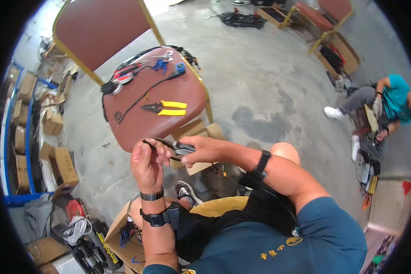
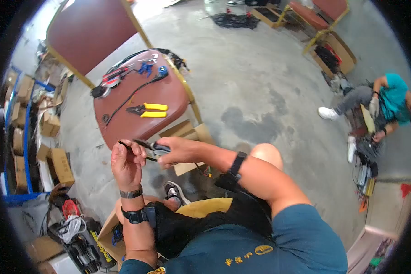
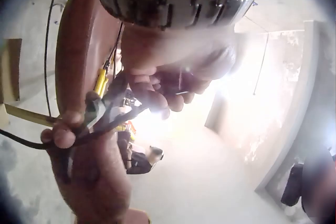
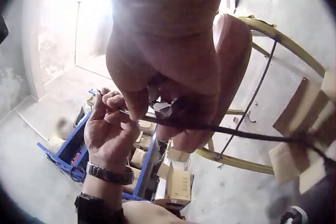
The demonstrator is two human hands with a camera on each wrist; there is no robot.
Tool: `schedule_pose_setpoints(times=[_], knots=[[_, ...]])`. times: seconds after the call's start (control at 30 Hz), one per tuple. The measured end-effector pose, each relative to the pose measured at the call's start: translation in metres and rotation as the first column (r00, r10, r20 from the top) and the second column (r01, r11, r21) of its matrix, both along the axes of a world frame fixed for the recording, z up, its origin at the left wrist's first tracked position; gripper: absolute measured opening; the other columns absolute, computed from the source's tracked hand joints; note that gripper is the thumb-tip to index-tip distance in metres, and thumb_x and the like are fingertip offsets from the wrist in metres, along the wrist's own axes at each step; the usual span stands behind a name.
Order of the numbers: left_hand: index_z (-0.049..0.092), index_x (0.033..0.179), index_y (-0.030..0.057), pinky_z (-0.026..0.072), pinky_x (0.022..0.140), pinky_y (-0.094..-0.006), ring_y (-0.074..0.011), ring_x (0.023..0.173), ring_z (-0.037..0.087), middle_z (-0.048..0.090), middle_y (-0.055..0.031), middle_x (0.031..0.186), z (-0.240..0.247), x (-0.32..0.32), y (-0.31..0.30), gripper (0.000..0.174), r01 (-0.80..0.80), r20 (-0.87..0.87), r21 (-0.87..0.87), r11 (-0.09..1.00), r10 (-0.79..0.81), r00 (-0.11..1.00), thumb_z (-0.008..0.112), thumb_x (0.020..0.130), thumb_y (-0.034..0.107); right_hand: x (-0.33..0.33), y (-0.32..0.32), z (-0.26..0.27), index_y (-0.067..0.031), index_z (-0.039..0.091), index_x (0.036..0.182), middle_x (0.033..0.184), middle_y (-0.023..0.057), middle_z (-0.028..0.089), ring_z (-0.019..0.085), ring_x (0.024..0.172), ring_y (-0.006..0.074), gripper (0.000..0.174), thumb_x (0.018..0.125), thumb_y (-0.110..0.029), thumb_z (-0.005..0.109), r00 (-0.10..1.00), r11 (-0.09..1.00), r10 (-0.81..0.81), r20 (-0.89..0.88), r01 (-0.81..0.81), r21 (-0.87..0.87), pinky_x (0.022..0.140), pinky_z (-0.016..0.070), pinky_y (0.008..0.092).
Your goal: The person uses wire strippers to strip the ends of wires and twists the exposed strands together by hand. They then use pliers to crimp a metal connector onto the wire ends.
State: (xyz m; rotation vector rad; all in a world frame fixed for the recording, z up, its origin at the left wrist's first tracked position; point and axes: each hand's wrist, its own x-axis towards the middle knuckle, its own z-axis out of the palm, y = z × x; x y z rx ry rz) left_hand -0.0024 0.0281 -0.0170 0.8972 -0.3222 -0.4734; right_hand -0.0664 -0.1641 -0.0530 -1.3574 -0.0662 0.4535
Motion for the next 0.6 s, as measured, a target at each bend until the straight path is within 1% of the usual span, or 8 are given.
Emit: schedule_pose_setpoints(times=[0.07,0.13,0.23,0.33,0.43,0.47,0.57,0.6], knots=[[0.055,0.102,0.0001,0.0484,0.053,-0.029,-0.0272,0.074,0.061,0.059,-0.0132,0.081,0.002,0.002,0.006,0.025,-0.042,-0.017,-0.032,0.999,0.041,0.999,0.051,0.101,0.024,-0.005,0.0,0.001,-0.0028,0.054,0.1,0.081,0.0036,0.062,0.059,0.075,0.0103,0.023,0.084,-0.015,0.066,1.0,1.0,0.007,-0.005,-0.007,-0.012,0.067,0.0468,0.027],[0.056,0.103,0.0005,0.0486,0.053,-0.0291,-0.0272,0.074,0.061,0.06,-0.0132,0.081,0.002,0.005,0.01,0.025,-0.07,0.007,-0.068,0.995,0.07,0.998,0.051,0.101,0.025,0.002,-0.005,0.005,-0.004,0.055,0.1,0.083,0.0026,0.063,0.059,0.08,0.0094,0.022,0.085,-0.016,0.066,1.0,1.0,0.011,-0.028,-0.012,-0.022,0.073,0.0467,0.0276],[0.056,0.103,0.001,0.0489,0.052,-0.0294,-0.0275,0.074,0.061,0.06,-0.0133,0.081,0.004,0.01,0.016,0.026,-0.117,0.032,-0.11,0.987,0.121,0.992,0.051,0.101,0.027,0.005,-0.003,-0.004,-0.0046,0.055,0.098,0.082,0.0018,0.063,0.06,0.082,0.0099,0.019,0.084,-0.014,0.066,1.0,1.0,0.004,0.005,-0.003,-0.026,0.075,0.0463,0.0273],[0.056,0.103,0.0009,0.0492,0.052,-0.0293,-0.0276,0.074,0.061,0.06,-0.0134,0.081,0.004,0.012,0.021,0.027,-0.138,0.052,-0.131,0.982,0.146,0.988,0.051,0.101,0.027,0.005,-0.002,0.001,-0.005,0.055,0.095,0.082,0.0018,0.063,0.06,0.082,0.0112,0.018,0.083,-0.012,0.066,1.0,0.998,0.018,0.021,-0.016,-0.064,0.077,0.0465,0.0278],[0.056,0.103,0.0005,0.0494,0.052,-0.0291,-0.0269,0.074,0.061,0.06,-0.0136,0.08,0.008,0.008,0.021,0.027,-0.141,0.103,-0.092,0.986,0.15,0.983,0.051,0.101,0.027,0.006,-0.001,-0.004,-0.0051,0.054,0.094,0.082,0.0025,0.063,0.06,0.081,0.0119,0.017,0.084,-0.011,0.065,0.999,0.995,0.007,0.042,-0.003,-0.096,0.078,0.0468,0.0284],[0.056,0.102,-0.0001,0.0496,0.052,-0.0286,-0.0256,0.072,0.06,0.06,-0.0134,0.08,0.008,0.007,0.02,0.025,-0.139,0.126,-0.075,0.987,0.147,0.981,0.053,0.1,0.025,0.006,-0.002,-0.005,-0.0045,0.053,0.094,0.082,0.0035,0.063,0.06,0.08,0.0115,0.016,0.086,-0.013,0.064,0.999,0.993,0.016,0.05,-0.01,-0.116,0.077,0.0478,0.0291],[0.056,0.1,-0.0007,0.0501,0.055,-0.0294,-0.0239,0.07,0.06,0.06,-0.0128,0.08,0.006,0.001,0.017,0.024,-0.137,0.23,0.037,0.99,0.125,0.965,0.055,0.099,0.023,0.007,-0.002,-0.005,-0.0037,0.053,0.097,0.081,0.0033,0.062,0.059,0.078,0.0113,0.017,0.088,-0.014,0.063,0.998,0.972,0.046,0.046,-0.034,-0.234,0.073,0.0489,0.0292],[0.058,0.099,-0.0013,0.0501,0.058,-0.0293,-0.0219,0.069,0.06,0.061,-0.0124,0.08,0.007,-0.002,0.015,0.019,-0.146,0.281,0.064,0.987,0.122,0.952,0.056,0.099,0.017,0.007,0.0,-0.008,-0.0036,0.054,0.098,0.081,0.0032,0.062,0.059,0.077,0.0113,0.018,0.088,-0.015,0.063,0.999,0.979,0.032,0.026,-0.027,-0.202,0.072,0.049,0.0291]])
